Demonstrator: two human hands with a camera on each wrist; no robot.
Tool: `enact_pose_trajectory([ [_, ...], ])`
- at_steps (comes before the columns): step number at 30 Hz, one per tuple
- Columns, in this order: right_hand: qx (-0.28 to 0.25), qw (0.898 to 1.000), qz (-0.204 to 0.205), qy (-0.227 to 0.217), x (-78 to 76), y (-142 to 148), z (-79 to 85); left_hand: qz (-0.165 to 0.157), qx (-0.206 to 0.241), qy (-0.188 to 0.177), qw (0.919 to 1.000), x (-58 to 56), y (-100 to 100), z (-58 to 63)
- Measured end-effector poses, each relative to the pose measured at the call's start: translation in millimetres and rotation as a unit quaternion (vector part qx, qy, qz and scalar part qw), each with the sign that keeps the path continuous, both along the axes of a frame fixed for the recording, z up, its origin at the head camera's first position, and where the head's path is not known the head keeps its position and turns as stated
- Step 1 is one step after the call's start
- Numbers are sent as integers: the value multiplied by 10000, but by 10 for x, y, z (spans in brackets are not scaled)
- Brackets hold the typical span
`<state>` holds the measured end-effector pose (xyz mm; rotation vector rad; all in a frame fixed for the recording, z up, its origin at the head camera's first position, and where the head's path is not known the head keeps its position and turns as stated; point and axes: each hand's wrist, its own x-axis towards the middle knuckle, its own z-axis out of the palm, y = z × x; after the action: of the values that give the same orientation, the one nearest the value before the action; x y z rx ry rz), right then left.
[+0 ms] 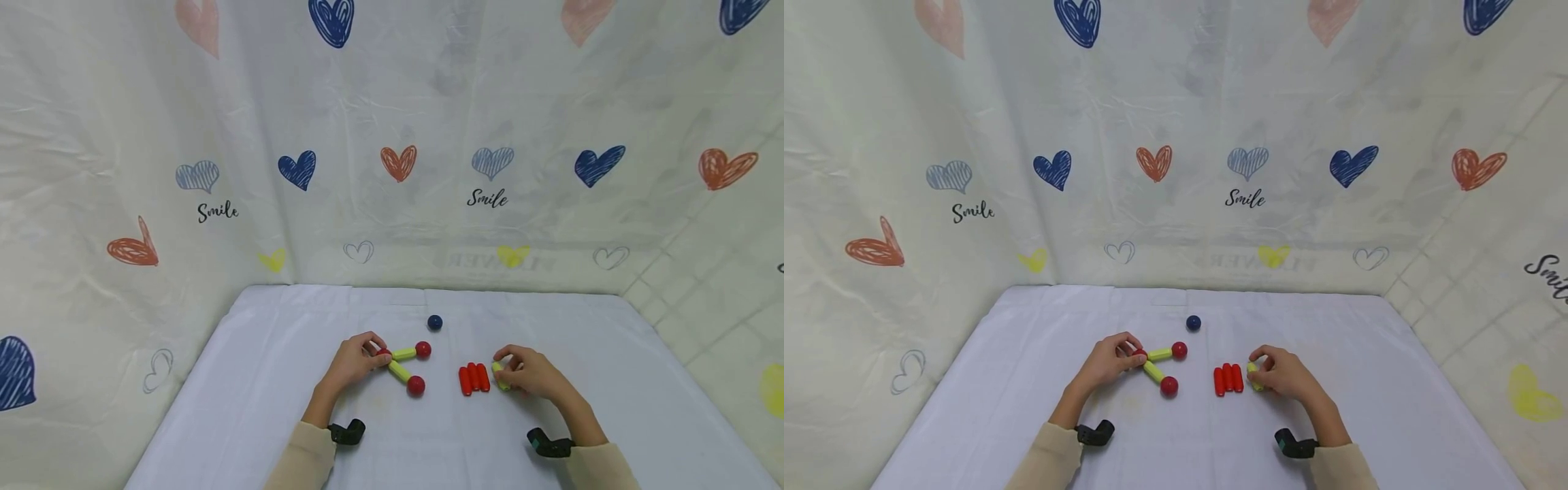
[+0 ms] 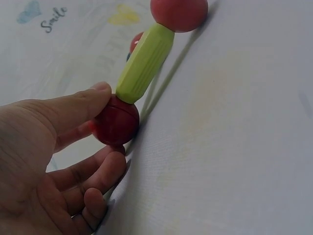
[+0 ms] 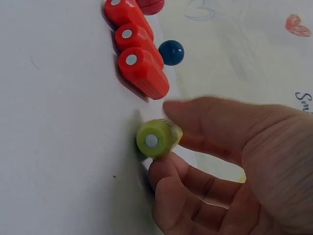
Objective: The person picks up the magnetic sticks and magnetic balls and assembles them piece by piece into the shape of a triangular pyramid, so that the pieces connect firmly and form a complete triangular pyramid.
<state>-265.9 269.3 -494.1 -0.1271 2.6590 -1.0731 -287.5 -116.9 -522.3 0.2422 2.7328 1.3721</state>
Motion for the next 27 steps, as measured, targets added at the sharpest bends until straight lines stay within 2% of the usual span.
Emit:
enact_pose_trajectory([
  [13,-14,9999,-58,112,10,18,1,-17,11,14,10000,-6,-6,-9],
  [18,-392,9988,-11,281,-3,38,18,-31,30,8,10000,-10,-9,-13],
  [27,-1238,9888,460,692,-20,-60,99,-37,40,31,10000,-15,-14,-19],
])
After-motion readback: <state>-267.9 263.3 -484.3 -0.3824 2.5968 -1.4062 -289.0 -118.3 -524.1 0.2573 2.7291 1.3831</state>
